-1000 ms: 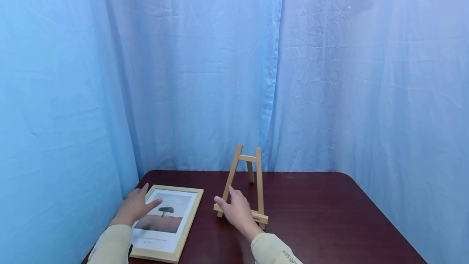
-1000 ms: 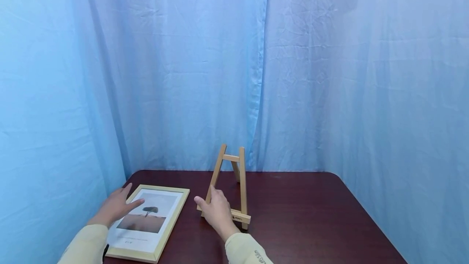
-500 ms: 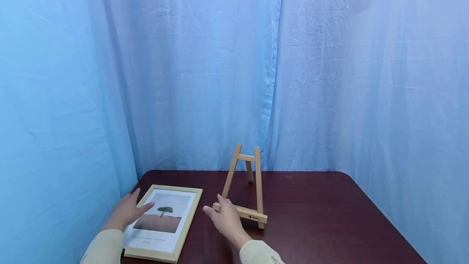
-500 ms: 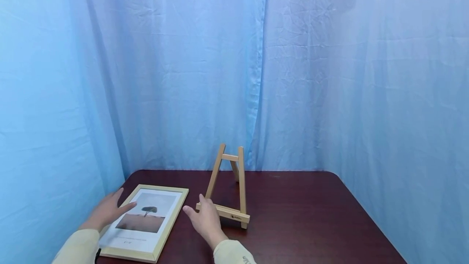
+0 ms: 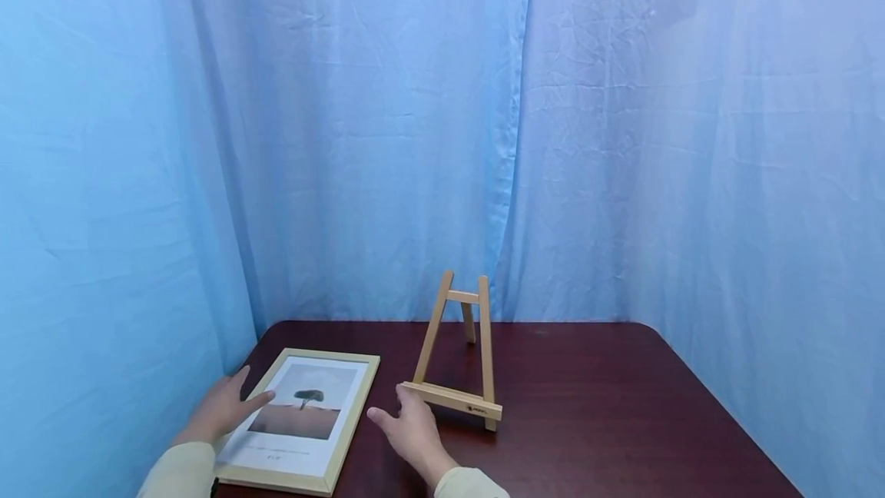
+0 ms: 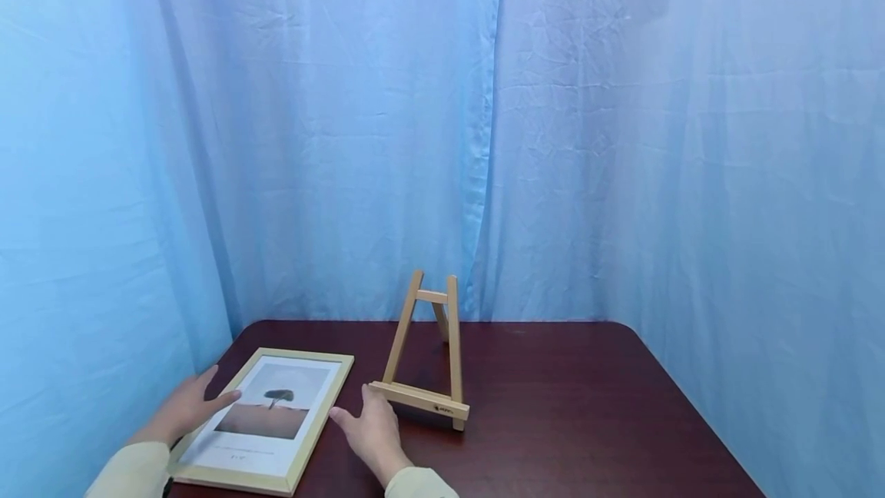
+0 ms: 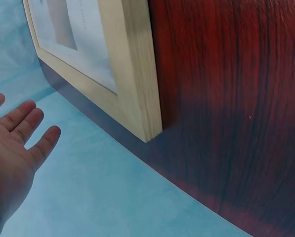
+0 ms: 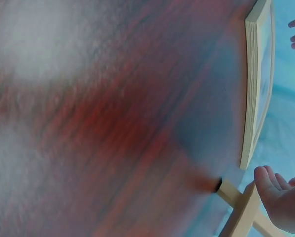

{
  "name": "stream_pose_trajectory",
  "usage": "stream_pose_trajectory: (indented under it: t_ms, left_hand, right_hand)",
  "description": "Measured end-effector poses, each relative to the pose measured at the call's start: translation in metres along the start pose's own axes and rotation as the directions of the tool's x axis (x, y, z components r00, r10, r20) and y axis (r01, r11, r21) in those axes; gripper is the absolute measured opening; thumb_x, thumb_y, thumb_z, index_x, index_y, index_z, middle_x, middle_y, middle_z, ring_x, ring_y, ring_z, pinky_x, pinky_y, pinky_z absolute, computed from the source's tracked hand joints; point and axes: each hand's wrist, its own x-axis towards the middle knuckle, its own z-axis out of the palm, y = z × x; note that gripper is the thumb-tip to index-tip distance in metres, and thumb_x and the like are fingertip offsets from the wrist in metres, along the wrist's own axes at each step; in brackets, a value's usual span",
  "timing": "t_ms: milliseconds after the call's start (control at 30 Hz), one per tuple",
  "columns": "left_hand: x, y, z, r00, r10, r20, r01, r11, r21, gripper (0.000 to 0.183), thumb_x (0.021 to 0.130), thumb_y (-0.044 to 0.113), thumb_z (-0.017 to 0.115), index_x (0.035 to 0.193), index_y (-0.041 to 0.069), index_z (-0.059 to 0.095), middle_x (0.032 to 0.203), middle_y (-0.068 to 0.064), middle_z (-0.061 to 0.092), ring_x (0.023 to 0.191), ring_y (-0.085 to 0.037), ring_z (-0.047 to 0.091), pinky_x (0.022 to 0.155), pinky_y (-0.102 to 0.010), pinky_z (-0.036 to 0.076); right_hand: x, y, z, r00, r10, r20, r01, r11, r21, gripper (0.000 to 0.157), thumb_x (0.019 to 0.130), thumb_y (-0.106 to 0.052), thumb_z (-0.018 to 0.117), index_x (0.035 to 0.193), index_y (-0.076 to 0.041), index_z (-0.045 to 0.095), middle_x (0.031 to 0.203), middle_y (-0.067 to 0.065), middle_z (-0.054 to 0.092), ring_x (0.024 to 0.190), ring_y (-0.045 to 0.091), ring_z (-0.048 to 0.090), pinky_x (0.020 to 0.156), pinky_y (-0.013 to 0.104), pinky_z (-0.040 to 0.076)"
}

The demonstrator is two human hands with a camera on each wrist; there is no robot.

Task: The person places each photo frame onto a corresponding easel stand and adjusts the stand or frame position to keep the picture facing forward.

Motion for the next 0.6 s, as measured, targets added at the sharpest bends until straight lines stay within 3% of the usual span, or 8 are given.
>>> stream_pose_trajectory:
  t_ms: [367,600]
  left_hand:
    - [0.004,-0.02,0.004,0.999,0.051,0.006,-0.05,0.996,-0.073,0.099,0.092,0.054,0.062,0.145,-0.02,0.023,0.144,-0.045,0.028,0.13,-0.062,0.029,0.102,-0.069,0.031]
    - [0.003,-0.024,0.004,0.997,-0.039,0.073,0.048,0.992,-0.121,0.108,0.089,0.06,0.063,0.144,-0.023,0.02,0.144,-0.046,0.024,0.131,-0.062,0.026,0.103,-0.069,0.03]
  right_hand:
    - [-0.003,-0.001,0.02,1.0,0.02,-0.016,-0.02,1.0,-0.014,0.072,0.088,-0.04,0.075,0.132,0.013,0.054,0.12,0.028,0.062,0.113,0.044,0.059,0.094,0.057,0.046]
    - [-0.005,-0.002,0.027,0.999,0.028,-0.032,-0.028,1.0,0.002,0.068,0.087,-0.033,0.076,0.131,0.014,0.055,0.117,0.028,0.064,0.11,0.044,0.06,0.093,0.057,0.047]
